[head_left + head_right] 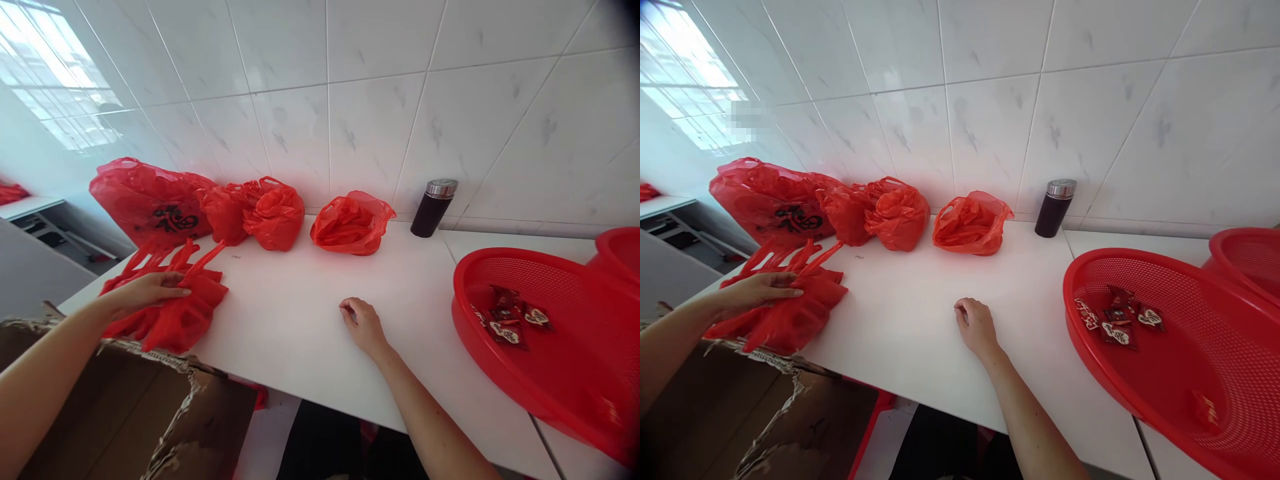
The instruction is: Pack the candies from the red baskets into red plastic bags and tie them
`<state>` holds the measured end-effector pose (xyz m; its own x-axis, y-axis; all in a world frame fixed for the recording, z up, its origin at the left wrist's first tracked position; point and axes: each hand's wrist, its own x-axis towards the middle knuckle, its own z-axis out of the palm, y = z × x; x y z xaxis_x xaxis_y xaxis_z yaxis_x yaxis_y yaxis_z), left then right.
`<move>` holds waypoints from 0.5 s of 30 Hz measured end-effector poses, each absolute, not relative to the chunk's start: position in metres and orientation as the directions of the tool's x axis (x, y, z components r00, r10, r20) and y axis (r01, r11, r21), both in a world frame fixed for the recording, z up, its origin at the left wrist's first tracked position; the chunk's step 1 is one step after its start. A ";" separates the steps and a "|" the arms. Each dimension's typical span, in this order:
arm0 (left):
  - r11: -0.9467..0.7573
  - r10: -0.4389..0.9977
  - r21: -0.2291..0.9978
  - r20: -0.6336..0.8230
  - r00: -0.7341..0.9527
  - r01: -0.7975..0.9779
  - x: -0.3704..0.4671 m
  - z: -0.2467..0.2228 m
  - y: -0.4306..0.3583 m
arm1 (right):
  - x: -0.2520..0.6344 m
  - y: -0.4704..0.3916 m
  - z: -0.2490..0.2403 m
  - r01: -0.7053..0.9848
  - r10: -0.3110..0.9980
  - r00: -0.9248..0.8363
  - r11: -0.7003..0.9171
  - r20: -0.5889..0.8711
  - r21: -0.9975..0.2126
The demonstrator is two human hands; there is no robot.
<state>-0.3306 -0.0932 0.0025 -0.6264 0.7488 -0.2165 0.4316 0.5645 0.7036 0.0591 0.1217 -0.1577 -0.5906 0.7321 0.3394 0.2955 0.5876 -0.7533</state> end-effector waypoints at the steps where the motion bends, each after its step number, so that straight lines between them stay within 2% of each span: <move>1: 0.563 0.734 0.742 -0.248 -0.632 0.363 -0.333 -0.002 -0.097 | 0.059 0.122 -0.157 0.296 0.733 -0.589 0.587 0.339 -0.754; 3: 0.558 0.703 0.814 -0.363 -0.611 0.159 -0.331 -0.008 -0.103 | 0.060 0.122 -0.156 0.293 0.733 -0.590 0.585 0.339 -0.756; 4: 0.537 0.691 0.838 -0.374 -0.619 0.093 -0.327 -0.011 -0.105 | 0.059 0.122 -0.155 0.290 0.732 -0.592 0.584 0.337 -0.759; 7: 0.487 0.687 0.873 -0.372 -0.624 0.017 -0.306 -0.015 -0.106 | 0.049 0.115 -0.147 0.274 0.725 -0.608 0.574 0.324 -0.772; 11: 0.477 0.775 0.867 -0.338 -0.534 0.143 -0.261 -0.015 -0.090 | 0.012 0.084 -0.117 0.135 0.619 -0.668 0.646 0.412 -0.751; 13: 0.434 0.846 0.860 -0.285 -0.449 0.271 -0.235 -0.016 -0.078 | -0.011 0.066 -0.098 0.054 0.542 -0.665 0.720 0.513 -0.692; 15: 0.352 0.912 0.820 -0.191 -0.364 0.451 -0.212 -0.017 -0.066 | -0.030 0.055 -0.083 0.041 0.497 -0.659 0.773 0.565 -0.632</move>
<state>-0.2122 -0.0655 -0.0169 -0.3638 0.9117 -0.1909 0.4511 0.3517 0.8203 -0.0295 0.0545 -0.0827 -0.6592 0.4966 0.5646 0.0409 0.7735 -0.6325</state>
